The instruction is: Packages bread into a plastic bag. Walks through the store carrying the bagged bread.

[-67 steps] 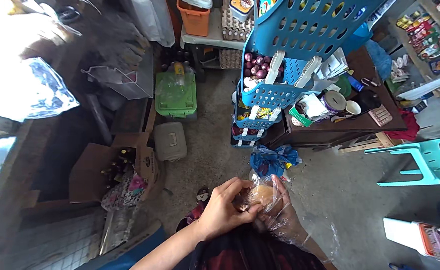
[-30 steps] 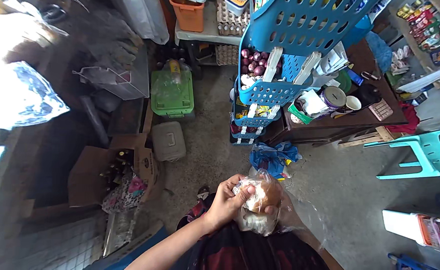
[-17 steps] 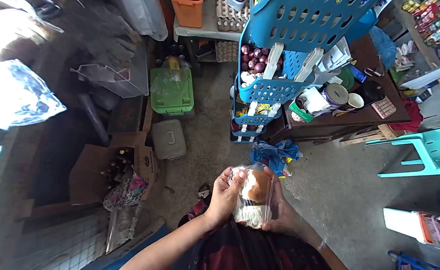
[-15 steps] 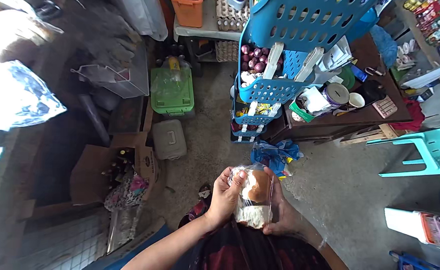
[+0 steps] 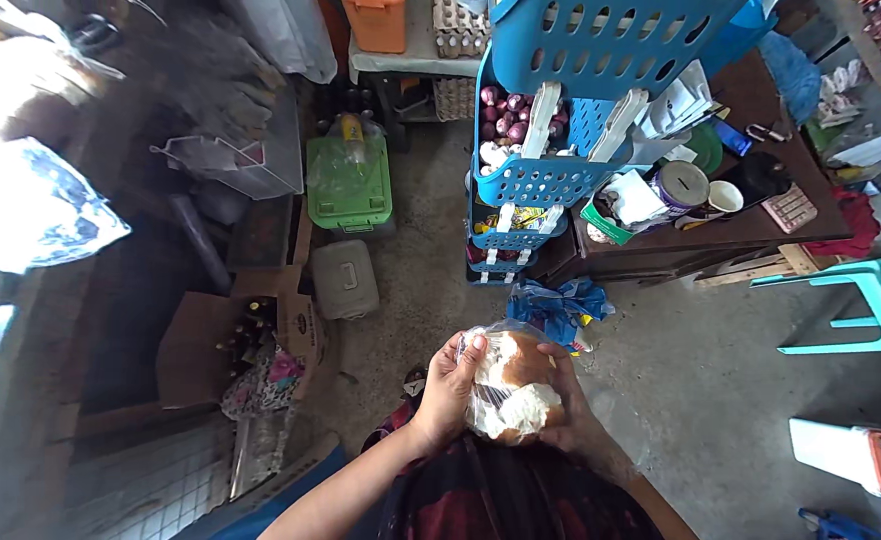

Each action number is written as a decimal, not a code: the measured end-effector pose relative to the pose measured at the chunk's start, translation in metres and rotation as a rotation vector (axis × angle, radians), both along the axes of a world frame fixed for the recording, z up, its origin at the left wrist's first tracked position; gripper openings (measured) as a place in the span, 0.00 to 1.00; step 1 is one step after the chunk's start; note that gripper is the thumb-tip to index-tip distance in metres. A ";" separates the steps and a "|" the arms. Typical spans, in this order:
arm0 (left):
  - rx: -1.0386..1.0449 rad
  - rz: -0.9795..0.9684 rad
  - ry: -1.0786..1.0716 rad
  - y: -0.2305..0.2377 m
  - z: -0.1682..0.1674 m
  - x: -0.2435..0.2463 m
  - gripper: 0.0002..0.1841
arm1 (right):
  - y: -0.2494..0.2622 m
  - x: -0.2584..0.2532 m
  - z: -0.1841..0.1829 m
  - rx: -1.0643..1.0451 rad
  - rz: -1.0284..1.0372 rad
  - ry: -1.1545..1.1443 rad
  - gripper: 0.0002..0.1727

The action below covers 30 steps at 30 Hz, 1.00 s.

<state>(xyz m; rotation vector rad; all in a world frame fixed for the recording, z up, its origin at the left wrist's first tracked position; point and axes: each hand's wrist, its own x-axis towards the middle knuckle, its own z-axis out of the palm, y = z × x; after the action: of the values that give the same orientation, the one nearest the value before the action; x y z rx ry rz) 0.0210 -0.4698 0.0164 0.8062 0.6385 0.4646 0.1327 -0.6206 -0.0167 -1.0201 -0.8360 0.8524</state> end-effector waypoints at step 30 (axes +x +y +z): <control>0.176 -0.336 0.249 0.033 -0.029 0.104 0.08 | -0.071 0.076 0.022 -0.239 -0.278 0.418 0.55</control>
<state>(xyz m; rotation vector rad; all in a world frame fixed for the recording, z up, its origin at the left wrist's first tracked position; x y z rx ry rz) 0.1245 -0.4369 -0.0124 1.1272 0.6810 0.1143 0.2090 -0.6913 0.0055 -1.0847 -0.2345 0.8962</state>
